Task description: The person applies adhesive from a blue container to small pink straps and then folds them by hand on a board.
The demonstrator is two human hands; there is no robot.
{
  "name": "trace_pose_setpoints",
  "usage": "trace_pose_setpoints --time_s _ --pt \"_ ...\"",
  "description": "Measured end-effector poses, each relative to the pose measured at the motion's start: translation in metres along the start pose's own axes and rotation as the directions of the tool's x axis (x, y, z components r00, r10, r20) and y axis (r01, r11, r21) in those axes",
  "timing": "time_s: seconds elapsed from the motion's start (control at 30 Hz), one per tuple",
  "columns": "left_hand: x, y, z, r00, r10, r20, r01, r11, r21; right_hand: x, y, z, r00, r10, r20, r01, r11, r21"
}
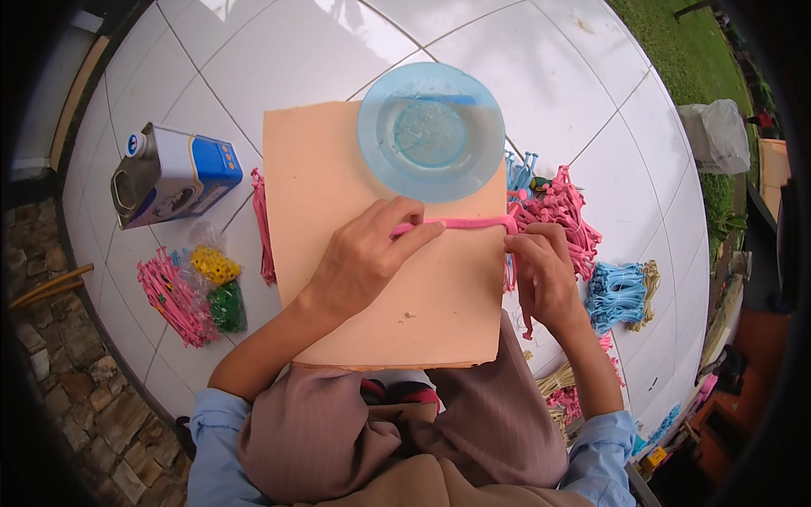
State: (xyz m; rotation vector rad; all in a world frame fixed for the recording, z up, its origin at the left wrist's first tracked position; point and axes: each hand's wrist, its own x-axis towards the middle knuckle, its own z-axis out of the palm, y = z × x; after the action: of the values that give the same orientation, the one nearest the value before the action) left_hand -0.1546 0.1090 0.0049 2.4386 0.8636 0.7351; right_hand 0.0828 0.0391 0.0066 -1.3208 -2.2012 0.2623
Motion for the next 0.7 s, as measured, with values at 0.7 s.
trace_pose_setpoints --time_s 0.7 --pt "0.063 0.165 -0.057 0.99 0.001 0.138 0.088 0.764 -0.639 -0.058 -0.07 -0.112 0.712 0.044 -0.701 -0.092 0.995 -0.031"
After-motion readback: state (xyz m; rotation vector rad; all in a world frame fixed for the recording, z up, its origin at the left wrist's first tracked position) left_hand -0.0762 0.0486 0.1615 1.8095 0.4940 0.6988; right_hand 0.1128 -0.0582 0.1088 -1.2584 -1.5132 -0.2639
